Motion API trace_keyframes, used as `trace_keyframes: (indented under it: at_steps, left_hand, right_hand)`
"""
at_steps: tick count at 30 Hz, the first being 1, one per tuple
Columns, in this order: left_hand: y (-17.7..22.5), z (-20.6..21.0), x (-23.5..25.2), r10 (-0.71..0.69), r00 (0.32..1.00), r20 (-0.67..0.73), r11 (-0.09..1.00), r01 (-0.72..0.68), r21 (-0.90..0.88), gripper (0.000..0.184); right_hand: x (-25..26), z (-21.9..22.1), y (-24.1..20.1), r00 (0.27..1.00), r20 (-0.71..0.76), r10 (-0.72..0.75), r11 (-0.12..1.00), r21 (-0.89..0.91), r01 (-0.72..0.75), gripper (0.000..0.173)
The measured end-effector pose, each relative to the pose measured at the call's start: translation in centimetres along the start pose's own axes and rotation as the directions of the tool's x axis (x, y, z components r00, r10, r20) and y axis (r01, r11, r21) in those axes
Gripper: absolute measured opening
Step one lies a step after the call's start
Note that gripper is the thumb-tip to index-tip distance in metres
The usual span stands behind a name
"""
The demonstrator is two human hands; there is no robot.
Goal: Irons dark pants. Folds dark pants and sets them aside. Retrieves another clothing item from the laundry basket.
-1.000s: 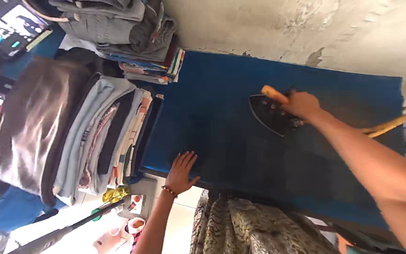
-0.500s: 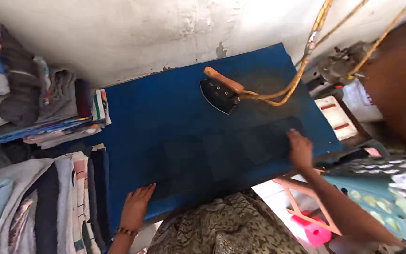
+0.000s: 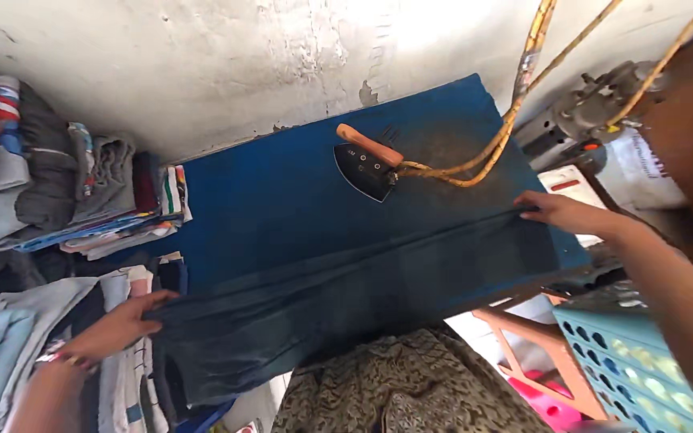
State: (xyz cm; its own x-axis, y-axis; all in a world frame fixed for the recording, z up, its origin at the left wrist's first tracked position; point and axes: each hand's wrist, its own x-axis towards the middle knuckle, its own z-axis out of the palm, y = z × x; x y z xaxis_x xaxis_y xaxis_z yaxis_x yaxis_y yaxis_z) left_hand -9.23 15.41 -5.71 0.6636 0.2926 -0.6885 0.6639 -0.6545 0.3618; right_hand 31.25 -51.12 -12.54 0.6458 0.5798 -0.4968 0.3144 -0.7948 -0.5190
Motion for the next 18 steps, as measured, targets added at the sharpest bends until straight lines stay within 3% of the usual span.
trace_keyframes:
  at_steps: [2, 4, 5, 7, 9, 10, 13, 16, 18]
  left_hand:
    - [1.8, 1.9, 3.1, -0.057, 0.984, -0.171, 0.983, 0.086, 0.164, 0.066]
    - [5.2, 5.8, 5.2, 0.023, 0.913, -0.408, 0.955, 0.100, 0.278, 0.060]
    - [7.1, 8.5, 6.3, 0.098, 0.870, -0.483, 0.951, 0.060, 0.302, 0.048]
    - [10.5, 14.6, 8.6, 0.219, 0.837, -0.502, 0.949, -0.063, 0.309, 0.036]
    - [11.7, 19.9, 10.8, 0.315, 0.816, -0.485, 0.939, -0.192, 0.287, 0.040]
    - [11.0, 21.7, 11.9, 0.358, 0.781, -0.512, 0.927, -0.231, 0.296, 0.042]
    - [7.8, 23.2, 13.8, 0.332, 0.752, -0.569, 0.939, -0.205, 0.277, 0.056]
    - [7.1, 22.6, 13.2, 0.299, 0.799, -0.522, 0.952, -0.209, 0.225, 0.057]
    - [6.6, 21.6, 12.3, 0.309, 0.766, -0.564, 0.949, -0.206, 0.241, 0.053]
  right_hand:
    - [3.1, 1.8, 0.7, 0.994, -0.032, 0.106, 0.988, -0.108, -0.109, 0.034]
    - [4.5, 4.1, -0.6, 0.962, -0.223, 0.156, 0.956, -0.210, -0.204, 0.036]
    - [4.9, 5.7, -1.7, 0.932, -0.346, 0.105, 0.953, -0.232, -0.193, 0.032]
    - [5.3, 9.8, -4.1, 0.862, -0.506, -0.042, 0.968, -0.233, -0.090, 0.027]
    - [5.3, 14.3, -4.3, 0.835, -0.523, -0.173, 0.961, -0.273, 0.029, 0.027]
    - [5.5, 15.8, -2.5, 0.841, -0.498, -0.211, 0.948, -0.313, 0.053, 0.035]
    - [6.1, 16.5, 3.4, 0.893, -0.426, -0.146, 0.948, -0.319, 0.003, 0.064]
    - [5.6, 16.2, 4.0, 0.901, -0.410, -0.144, 0.948, -0.320, 0.006, 0.072]
    - [5.4, 15.8, 3.0, 0.889, -0.430, -0.154, 0.942, -0.334, 0.002, 0.080]
